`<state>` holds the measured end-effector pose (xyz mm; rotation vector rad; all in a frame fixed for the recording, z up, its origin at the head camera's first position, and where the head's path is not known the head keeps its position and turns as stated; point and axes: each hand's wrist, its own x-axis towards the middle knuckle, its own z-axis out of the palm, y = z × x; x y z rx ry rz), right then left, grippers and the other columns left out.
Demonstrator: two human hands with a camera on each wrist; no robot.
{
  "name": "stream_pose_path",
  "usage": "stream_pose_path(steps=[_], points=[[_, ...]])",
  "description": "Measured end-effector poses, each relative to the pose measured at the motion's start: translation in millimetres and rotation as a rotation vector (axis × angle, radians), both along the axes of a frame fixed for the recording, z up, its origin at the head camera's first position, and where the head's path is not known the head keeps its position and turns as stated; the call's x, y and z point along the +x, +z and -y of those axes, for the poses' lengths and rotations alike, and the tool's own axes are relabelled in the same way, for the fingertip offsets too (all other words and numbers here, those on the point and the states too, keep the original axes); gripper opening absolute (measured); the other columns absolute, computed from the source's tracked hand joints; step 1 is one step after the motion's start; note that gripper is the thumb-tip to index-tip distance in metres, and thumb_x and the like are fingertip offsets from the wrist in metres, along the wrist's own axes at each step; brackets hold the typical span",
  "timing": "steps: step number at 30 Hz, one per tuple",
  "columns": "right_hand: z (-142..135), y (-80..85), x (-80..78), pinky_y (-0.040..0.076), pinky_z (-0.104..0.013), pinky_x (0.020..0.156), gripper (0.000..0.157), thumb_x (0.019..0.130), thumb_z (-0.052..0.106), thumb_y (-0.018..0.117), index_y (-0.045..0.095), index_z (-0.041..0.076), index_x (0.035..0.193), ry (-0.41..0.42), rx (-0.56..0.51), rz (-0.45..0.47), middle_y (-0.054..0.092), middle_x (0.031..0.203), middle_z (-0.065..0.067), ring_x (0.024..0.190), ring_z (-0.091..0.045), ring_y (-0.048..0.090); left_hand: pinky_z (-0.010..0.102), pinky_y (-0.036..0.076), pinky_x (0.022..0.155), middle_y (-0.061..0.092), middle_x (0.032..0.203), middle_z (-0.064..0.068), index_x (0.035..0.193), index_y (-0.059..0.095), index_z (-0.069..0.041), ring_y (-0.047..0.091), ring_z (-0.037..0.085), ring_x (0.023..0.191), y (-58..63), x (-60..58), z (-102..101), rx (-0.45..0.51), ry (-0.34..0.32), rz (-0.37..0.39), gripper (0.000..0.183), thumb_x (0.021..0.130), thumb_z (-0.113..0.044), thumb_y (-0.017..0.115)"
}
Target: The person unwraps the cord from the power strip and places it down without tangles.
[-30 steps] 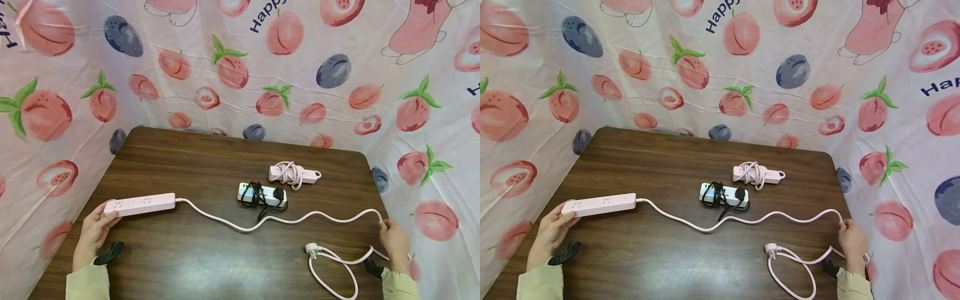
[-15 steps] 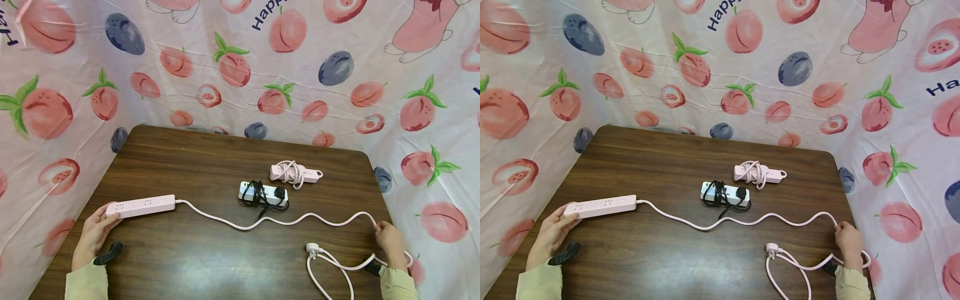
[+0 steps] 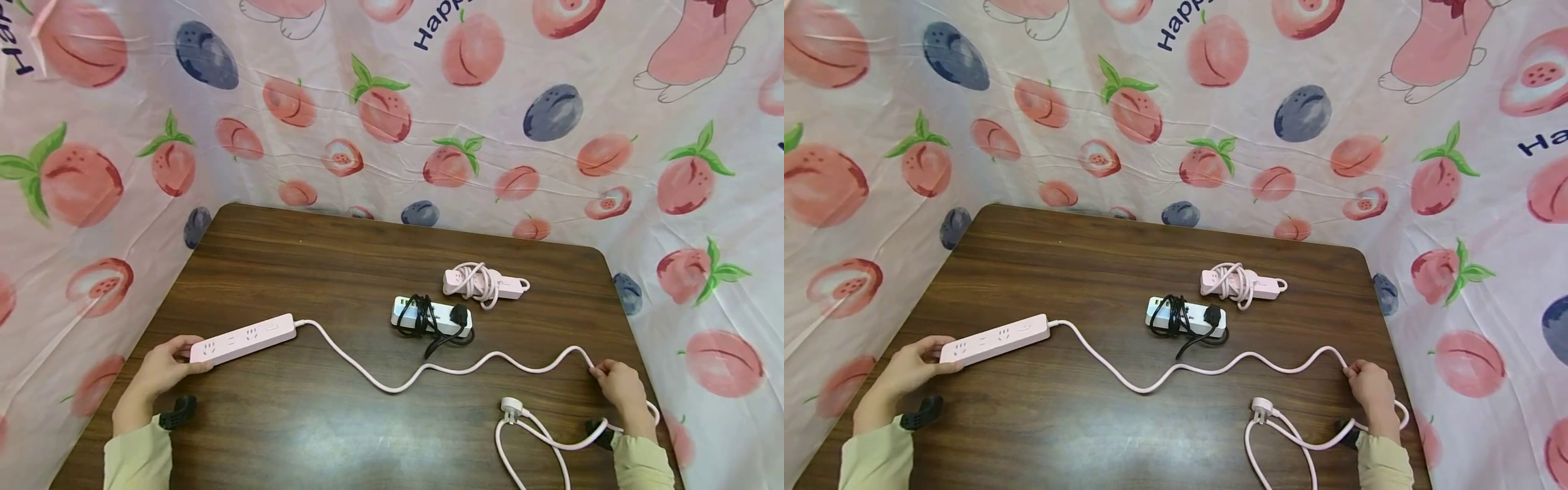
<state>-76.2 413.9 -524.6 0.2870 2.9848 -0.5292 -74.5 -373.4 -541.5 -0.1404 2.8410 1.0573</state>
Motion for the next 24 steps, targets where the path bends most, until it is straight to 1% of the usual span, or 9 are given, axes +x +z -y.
stream_pose_path(steps=[2, 5, 7, 10, 14, 17, 20, 24], points=[[1, -1.0, -0.3, 0.041, -0.043, 0.053, 0.015, 0.087, 0.011, 0.060, 0.061, -0.001, 0.079, 0.002, -0.006, -0.001, 0.058, 0.067, -0.014, 0.062, -0.028, 0.052, 0.023, 0.042, 0.059, 0.065, 0.087, 0.017, 0.110, 0.058, 0.009, 0.055, 0.014, 0.074, 1.7, 0.2, -3, -0.031, -0.002, 0.003, 0.056, 0.069, -0.020, 0.083], [3, -2.5, 0.0, 0.041, -0.043, 0.053, 0.011, 0.085, 0.008, 0.062, 0.060, 0.000, 0.079, 0.002, -0.012, -0.008, 0.059, 0.068, -0.013, 0.063, -0.028, 0.054, 0.024, 0.043, 0.057, 0.064, 0.085, 0.016, 0.109, 0.057, 0.010, 0.055, 0.017, 0.073, 2.3, -0.5, -5, -0.039, -0.004, -0.002, 0.056, 0.069, -0.019, 0.083], [3, -3.8, 0.3, 0.041, -0.044, 0.054, 0.008, 0.084, 0.006, 0.062, 0.060, -0.001, 0.080, -0.001, -0.018, -0.018, 0.060, 0.070, -0.013, 0.064, -0.029, 0.055, 0.024, 0.043, 0.057, 0.064, 0.084, 0.016, 0.109, 0.057, 0.011, 0.056, 0.018, 0.073, 1.9, -1.2, -6, -0.046, -0.008, -0.008, 0.056, 0.069, -0.018, 0.083], [4, -5.7, 0.7, 0.042, -0.046, 0.055, 0.006, 0.081, 0.003, 0.063, 0.061, -0.002, 0.080, -0.001, -0.024, -0.052, 0.061, 0.072, -0.016, 0.066, -0.034, 0.056, 0.028, 0.043, 0.059, 0.064, 0.085, 0.018, 0.110, 0.056, 0.011, 0.057, 0.023, 0.076, 1.5, -1.5, -7, -0.049, -0.016, 0.006, 0.057, 0.070, -0.019, 0.083], [6, -7.3, 0.8, 0.042, -0.048, 0.056, 0.008, 0.079, 0.002, 0.066, 0.061, -0.003, 0.082, 0.011, -0.032, -0.106, 0.059, 0.073, -0.017, 0.068, -0.036, 0.056, 0.032, 0.043, 0.063, 0.063, 0.090, 0.021, 0.114, 0.054, 0.011, 0.058, 0.027, 0.081, 2.1, -1.8, -9, -0.053, -0.020, 0.033, 0.062, 0.071, -0.023, 0.082], [8, -6.5, 0.2, 0.042, -0.048, 0.057, 0.011, 0.077, 0.002, 0.068, 0.061, -0.004, 0.083, 0.017, -0.034, -0.148, 0.057, 0.073, -0.015, 0.068, -0.035, 0.056, 0.033, 0.043, 0.066, 0.063, 0.095, 0.024, 0.115, 0.055, 0.010, 0.058, 0.030, 0.085, 3.9, -2.3, -12, -0.059, -0.023, 0.033, 0.064, 0.072, -0.028, 0.082], [12, -3.9, -0.7, 0.043, -0.050, 0.058, 0.013, 0.076, 0.001, 0.070, 0.061, -0.006, 0.082, 0.022, -0.032, -0.207, 0.058, 0.073, -0.016, 0.069, -0.036, 0.056, 0.037, 0.042, 0.069, 0.062, 0.101, 0.028, 0.116, 0.055, 0.009, 0.057, 0.036, 0.092, 9.6, -3.7, -21, -0.053, -0.013, -0.008, 0.063, 0.072, -0.029, 0.081], [20, 1.8, -3.4, 0.044, -0.051, 0.058, 0.014, 0.074, 0.000, 0.072, 0.061, -0.006, 0.080, 0.039, -0.030, -0.279, 0.059, 0.072, -0.016, 0.067, -0.037, 0.057, 0.047, 0.042, 0.076, 0.060, 0.108, 0.030, 0.114, 0.056, 0.008, 0.055, 0.043, 0.099, 21.6, -10.2, -38, -0.016, 0.017, -0.119, 0.056, 0.075, -0.025, 0.079]])
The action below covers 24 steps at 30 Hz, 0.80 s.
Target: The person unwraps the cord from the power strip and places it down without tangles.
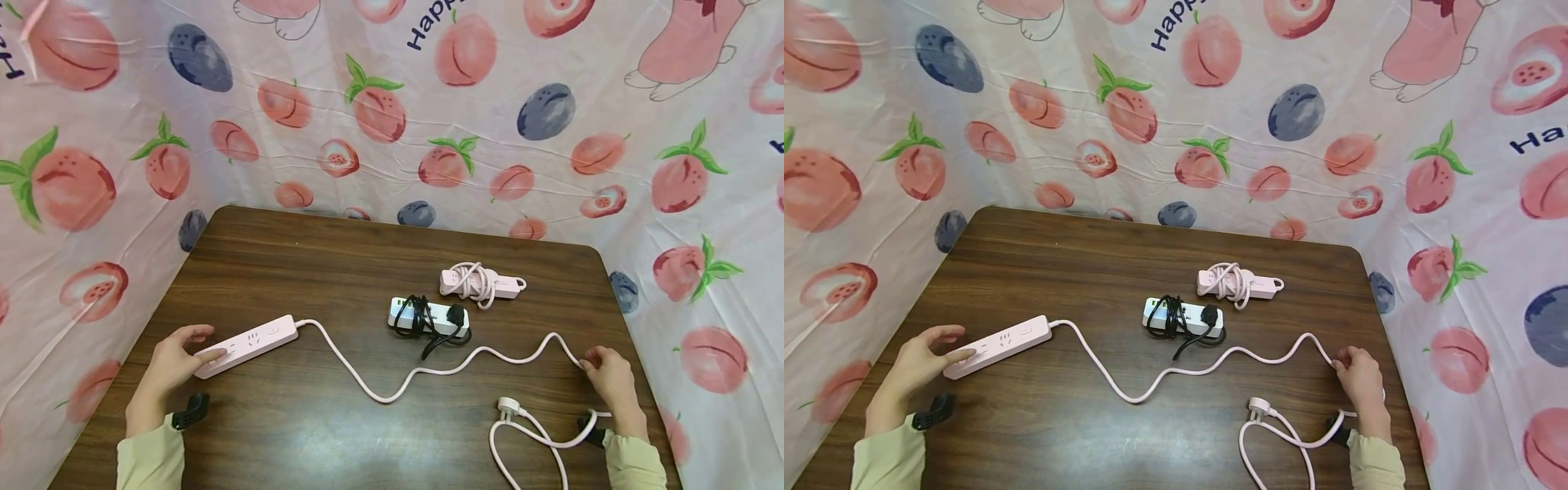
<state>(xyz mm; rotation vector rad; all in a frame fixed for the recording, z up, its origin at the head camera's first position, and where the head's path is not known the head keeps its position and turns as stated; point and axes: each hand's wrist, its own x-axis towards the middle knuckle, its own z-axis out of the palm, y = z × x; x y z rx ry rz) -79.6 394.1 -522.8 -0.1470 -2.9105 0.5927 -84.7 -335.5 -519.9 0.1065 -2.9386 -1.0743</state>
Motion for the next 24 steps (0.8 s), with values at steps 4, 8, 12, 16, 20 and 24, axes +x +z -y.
stream_pose_path(steps=[4, 8, 12, 16, 20, 24], points=[[12, 6.6, -3.6, 0.044, -0.044, 0.054, 0.013, 0.075, 0.002, 0.073, 0.062, -0.005, 0.079, 0.033, -0.006, -0.023, 0.059, 0.071, -0.013, 0.064, -0.031, 0.056, 0.057, 0.042, 0.082, 0.059, 0.110, 0.029, 0.116, 0.056, 0.008, 0.054, 0.047, 0.102, 9.3, -11.3, -21, 0.050, -0.037, -0.090, 0.050, 0.078, -0.019, 0.076], [25, 14.4, -9.4, 0.044, -0.041, 0.055, 0.013, 0.077, 0.004, 0.073, 0.063, -0.004, 0.080, 0.078, -0.012, -0.013, 0.059, 0.073, -0.012, 0.065, -0.028, 0.056, 0.060, 0.043, 0.085, 0.059, 0.110, 0.028, 0.118, 0.056, 0.008, 0.054, 0.048, 0.103, 10.8, -25.3, -44, 0.113, -0.109, -0.132, 0.049, 0.079, -0.015, 0.075], [35, 26.5, -14.4, 0.046, -0.042, 0.059, 0.014, 0.079, 0.006, 0.072, 0.064, -0.004, 0.083, 0.134, -0.020, 0.013, 0.060, 0.076, -0.012, 0.068, -0.027, 0.057, 0.056, 0.044, 0.088, 0.061, 0.109, 0.025, 0.117, 0.057, 0.007, 0.056, 0.044, 0.102, 8.0, -40.5, -69, 0.170, -0.167, -0.161, 0.047, 0.079, -0.013, 0.076], [42, 40.7, -18.2, 0.048, -0.039, 0.060, 0.014, 0.079, 0.006, 0.073, 0.065, -0.004, 0.085, 0.219, -0.043, 0.042, 0.062, 0.076, -0.010, 0.068, -0.025, 0.059, 0.053, 0.044, 0.090, 0.061, 0.110, 0.025, 0.115, 0.058, 0.008, 0.057, 0.041, 0.103, 7.6, -54.4, -93, 0.216, -0.229, -0.168, 0.044, 0.079, -0.010, 0.075], [49, 54.9, -20.8, 0.050, -0.038, 0.060, 0.014, 0.078, 0.004, 0.074, 0.065, -0.004, 0.086, 0.266, -0.055, 0.022, 0.064, 0.077, -0.010, 0.069, -0.024, 0.060, 0.054, 0.046, 0.088, 0.062, 0.109, 0.025, 0.112, 0.060, 0.007, 0.058, 0.041, 0.102, 8.0, -66.6, -115, 0.257, -0.280, -0.177, 0.040, 0.078, -0.007, 0.075], [63, 64.5, -25.4, 0.050, -0.037, 0.061, 0.015, 0.079, 0.006, 0.074, 0.065, -0.004, 0.086, 0.283, -0.070, 0.005, 0.063, 0.078, -0.010, 0.070, -0.024, 0.060, 0.055, 0.047, 0.082, 0.063, 0.105, 0.025, 0.109, 0.062, 0.006, 0.060, 0.042, 0.097, 7.3, -77.2, -137, 0.310, -0.346, -0.241, 0.038, 0.076, -0.007, 0.076]])
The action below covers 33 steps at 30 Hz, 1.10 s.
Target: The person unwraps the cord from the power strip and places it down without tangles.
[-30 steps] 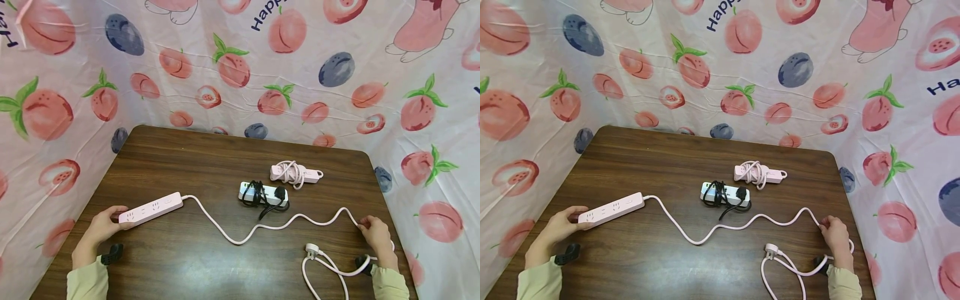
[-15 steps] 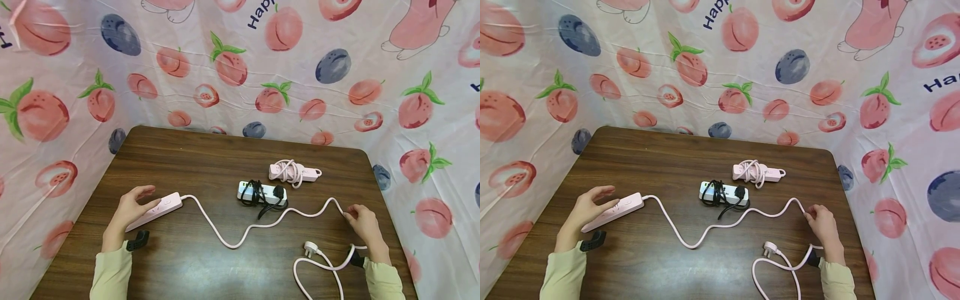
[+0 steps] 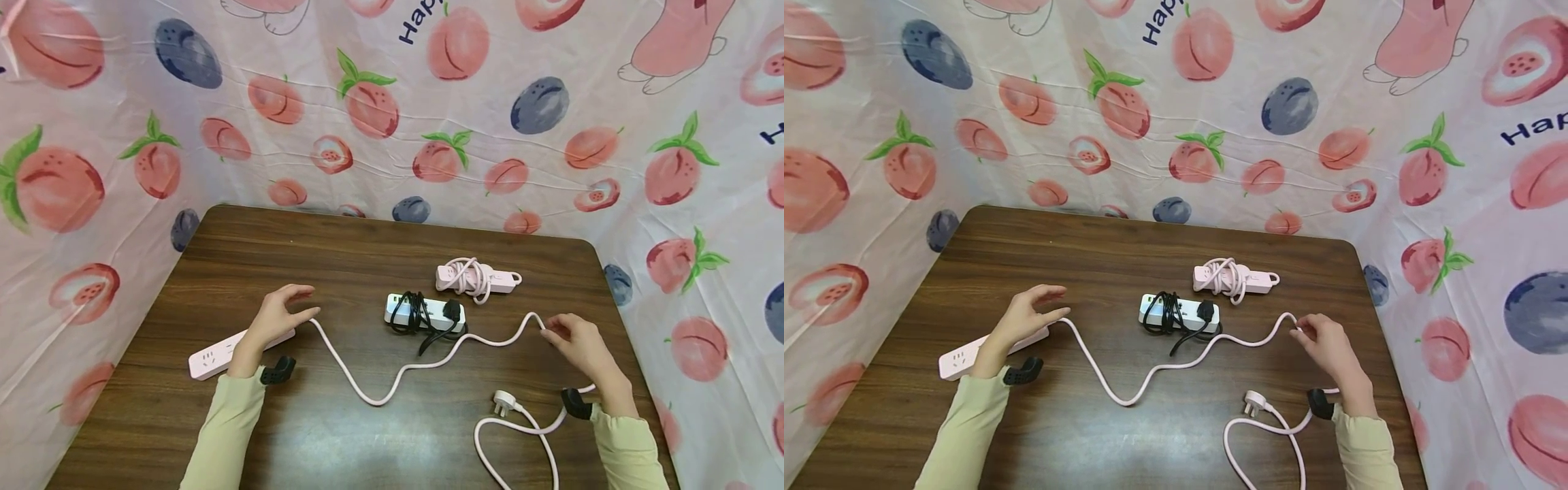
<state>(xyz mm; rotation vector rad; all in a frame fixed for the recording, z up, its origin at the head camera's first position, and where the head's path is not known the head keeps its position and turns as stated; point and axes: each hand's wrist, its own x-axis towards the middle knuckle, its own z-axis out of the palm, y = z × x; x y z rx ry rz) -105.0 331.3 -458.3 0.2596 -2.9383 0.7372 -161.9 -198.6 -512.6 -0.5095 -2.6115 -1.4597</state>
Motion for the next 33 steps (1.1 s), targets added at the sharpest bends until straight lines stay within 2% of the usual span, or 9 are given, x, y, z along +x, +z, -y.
stream_pose_path(steps=[2, 5, 8, 9, 12, 19, 25, 33], points=[[10, 2.8, -4.6, 0.050, -0.037, 0.061, 0.013, 0.080, 0.006, 0.073, 0.066, -0.003, 0.086, 0.009, -0.011, -0.006, 0.063, 0.077, -0.009, 0.070, -0.022, 0.059, 0.050, 0.049, 0.080, 0.064, 0.101, 0.024, 0.106, 0.063, 0.005, 0.062, 0.040, 0.093, -2.9, -5.3, -12, 0.044, -0.036, -0.055, 0.036, 0.075, -0.008, 0.077], [28, 4.1, -13.9, 0.047, -0.035, 0.061, 0.011, 0.082, 0.007, 0.071, 0.066, -0.002, 0.085, 0.024, -0.021, -0.026, 0.062, 0.076, -0.008, 0.069, -0.020, 0.056, 0.048, 0.051, 0.080, 0.063, 0.100, 0.024, 0.105, 0.063, 0.007, 0.062, 0.039, 0.091, -7.8, -12.1, -29, 0.081, -0.091, -0.084, 0.035, 0.076, -0.008, 0.076], [49, 3.0, -25.6, 0.045, -0.034, 0.059, 0.010, 0.082, 0.008, 0.071, 0.066, -0.001, 0.083, 0.043, -0.024, -0.061, 0.061, 0.074, -0.008, 0.066, -0.020, 0.055, 0.047, 0.051, 0.083, 0.062, 0.101, 0.026, 0.105, 0.062, 0.010, 0.061, 0.040, 0.092, -11.1, -17.7, -45, 0.090, -0.119, -0.053, 0.035, 0.075, -0.003, 0.075], [56, 2.8, -29.4, 0.045, -0.034, 0.058, 0.010, 0.083, 0.009, 0.071, 0.066, 0.000, 0.082, 0.050, -0.030, -0.067, 0.060, 0.073, -0.007, 0.066, -0.020, 0.054, 0.050, 0.050, 0.084, 0.062, 0.103, 0.027, 0.107, 0.061, 0.011, 0.060, 0.041, 0.094, -11.1, -19.3, -50, 0.081, -0.124, -0.024, 0.036, 0.075, -0.001, 0.074], [77, 1.9, -40.0, 0.045, -0.033, 0.057, 0.011, 0.082, 0.010, 0.071, 0.066, 0.000, 0.079, 0.065, -0.058, -0.081, 0.060, 0.070, -0.007, 0.064, -0.019, 0.055, 0.048, 0.049, 0.086, 0.062, 0.104, 0.028, 0.107, 0.060, 0.013, 0.060, 0.041, 0.095, -13.6, -24.2, -65, 0.070, -0.124, 0.012, 0.037, 0.075, 0.002, 0.074], [116, -1.1, -58.8, 0.044, -0.031, 0.055, 0.015, 0.082, 0.013, 0.071, 0.066, 0.002, 0.075, 0.052, -0.104, -0.093, 0.059, 0.065, -0.005, 0.060, -0.016, 0.053, 0.044, 0.050, 0.086, 0.062, 0.102, 0.027, 0.107, 0.061, 0.013, 0.061, 0.039, 0.095, -18.2, -31.1, -96, 0.095, -0.169, 0.020, 0.035, 0.076, 0.001, 0.074], [132, -6.4, -68.6, 0.047, -0.034, 0.057, 0.016, 0.083, 0.015, 0.070, 0.065, 0.001, 0.074, 0.056, -0.102, -0.059, 0.061, 0.066, -0.007, 0.061, -0.018, 0.056, 0.046, 0.050, 0.085, 0.063, 0.101, 0.026, 0.106, 0.060, 0.014, 0.061, 0.039, 0.094, -24.9, -34.2, -113, 0.105, -0.184, 0.021, 0.036, 0.074, 0.005, 0.074], [140, -15.8, -71.5, 0.048, -0.035, 0.058, 0.021, 0.083, 0.021, 0.070, 0.066, 0.003, 0.074, 0.008, -0.078, 0.015, 0.064, 0.067, -0.005, 0.061, -0.018, 0.059, 0.044, 0.048, 0.092, 0.059, 0.109, 0.023, 0.114, 0.057, 0.011, 0.057, 0.036, 0.103, -36.0, -37.1, -123, 0.074, -0.219, 0.154, 0.044, 0.074, 0.004, 0.073]])
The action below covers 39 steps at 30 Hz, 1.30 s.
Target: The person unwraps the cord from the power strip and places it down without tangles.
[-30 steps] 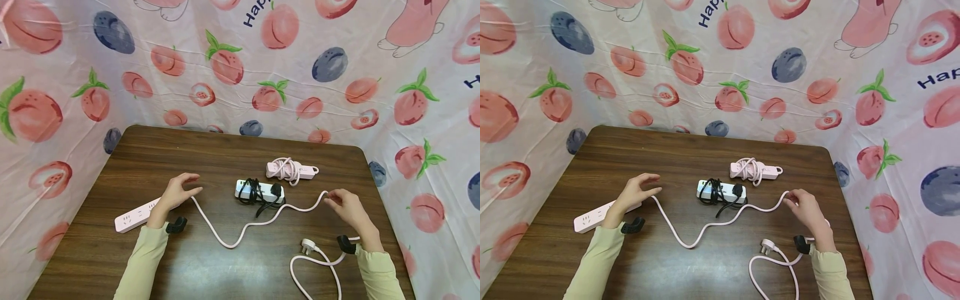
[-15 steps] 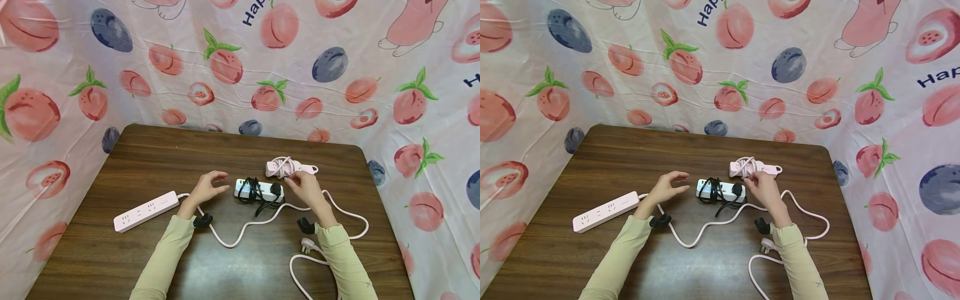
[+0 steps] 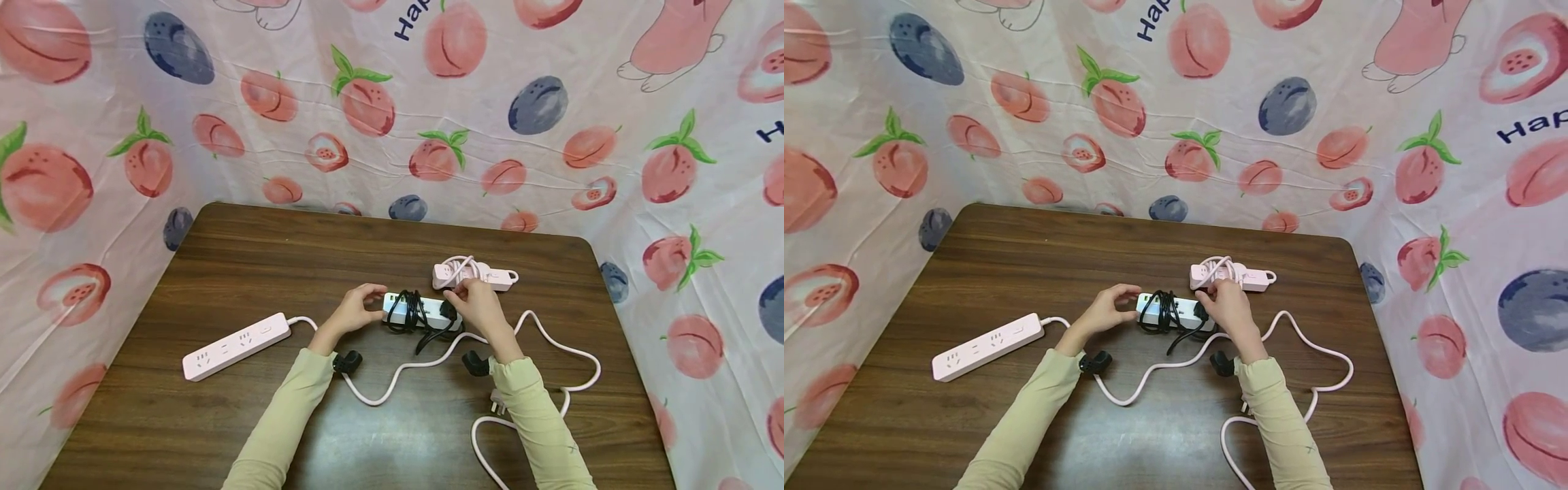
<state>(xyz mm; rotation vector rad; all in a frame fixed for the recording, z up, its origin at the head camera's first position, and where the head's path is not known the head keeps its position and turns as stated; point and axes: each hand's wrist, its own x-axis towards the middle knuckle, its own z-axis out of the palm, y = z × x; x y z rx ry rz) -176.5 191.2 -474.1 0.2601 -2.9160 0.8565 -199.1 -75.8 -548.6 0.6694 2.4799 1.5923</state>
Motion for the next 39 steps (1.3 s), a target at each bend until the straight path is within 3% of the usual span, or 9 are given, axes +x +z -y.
stream_pose_path(steps=[8, 13, 15, 20, 26, 29, 33, 39], points=[[3, -5.4, 0.6, 0.040, -0.031, 0.052, 0.022, 0.084, 0.021, 0.069, 0.063, 0.004, 0.071, -0.039, 0.004, -0.014, 0.054, 0.061, -0.002, 0.056, -0.016, 0.049, 0.041, 0.045, 0.096, 0.055, 0.120, 0.025, 0.123, 0.051, 0.010, 0.053, 0.038, 0.110, -8.6, -4.2, -8, -0.003, -0.054, 0.104, 0.053, 0.074, 0.006, 0.070], [6, -6.3, 1.5, 0.042, -0.033, 0.054, 0.023, 0.082, 0.022, 0.072, 0.063, 0.002, 0.074, -0.044, 0.001, -0.019, 0.055, 0.064, -0.004, 0.060, -0.019, 0.052, 0.044, 0.048, 0.091, 0.057, 0.113, 0.030, 0.122, 0.048, 0.017, 0.056, 0.041, 0.105, 13.3, 3.2, -15, 0.025, -0.105, 0.170, 0.055, 0.074, 0.007, 0.073], [7, -6.7, 1.7, 0.043, -0.034, 0.055, 0.025, 0.080, 0.024, 0.073, 0.063, 0.002, 0.074, -0.045, 0.009, -0.018, 0.056, 0.065, -0.004, 0.061, -0.020, 0.052, 0.043, 0.051, 0.087, 0.059, 0.109, 0.029, 0.121, 0.049, 0.016, 0.059, 0.040, 0.101, 11.7, 2.6, -17, 0.021, -0.109, 0.173, 0.056, 0.073, 0.005, 0.075], [7, -7.5, 2.4, 0.044, -0.037, 0.056, 0.028, 0.078, 0.028, 0.075, 0.064, 0.002, 0.077, -0.065, 0.034, -0.007, 0.055, 0.067, -0.005, 0.064, -0.022, 0.053, 0.031, 0.055, 0.074, 0.064, 0.097, 0.020, 0.114, 0.058, 0.008, 0.065, 0.030, 0.088, -17.6, -6.4, -21, 0.028, -0.064, 0.120, 0.053, 0.068, -0.002, 0.082], [6, -8.0, 5.7, 0.047, -0.039, 0.059, 0.030, 0.079, 0.029, 0.074, 0.066, 0.000, 0.081, -0.088, 0.027, -0.025, 0.058, 0.071, -0.009, 0.066, -0.024, 0.055, 0.029, 0.054, 0.079, 0.064, 0.100, 0.020, 0.109, 0.061, 0.007, 0.063, 0.022, 0.090, -22.1, 0.0, -22, 0.146, -0.025, 0.044, 0.049, 0.066, 0.001, 0.083], [5, -8.3, 8.0, 0.048, -0.040, 0.060, 0.028, 0.081, 0.026, 0.073, 0.066, -0.001, 0.082, -0.098, -0.011, -0.061, 0.061, 0.073, -0.010, 0.067, -0.024, 0.057, 0.035, 0.054, 0.081, 0.063, 0.104, 0.024, 0.109, 0.060, 0.011, 0.060, 0.024, 0.093, -12.1, 7.9, -19, 0.212, -0.004, 0.030, 0.047, 0.067, 0.006, 0.080], [6, -5.5, 9.5, 0.050, -0.041, 0.062, 0.021, 0.084, 0.020, 0.069, 0.066, -0.001, 0.083, -0.107, -0.104, -0.131, 0.063, 0.073, -0.011, 0.068, -0.024, 0.060, 0.045, 0.052, 0.082, 0.060, 0.106, 0.030, 0.109, 0.058, 0.015, 0.059, 0.031, 0.095, 10.5, 16.7, -12, 0.264, 0.019, 0.006, 0.045, 0.068, 0.011, 0.076], [8, 10.2, 9.8, 0.053, -0.039, 0.063, 0.021, 0.084, 0.015, 0.070, 0.066, -0.005, 0.089, -0.104, -0.199, -0.242, 0.062, 0.076, -0.015, 0.069, -0.026, 0.062, 0.046, 0.053, 0.079, 0.060, 0.104, 0.030, 0.110, 0.057, 0.016, 0.061, 0.030, 0.091, 38.3, 19.9, -1, 0.292, 0.066, -0.072, 0.048, 0.067, 0.014, 0.076]])
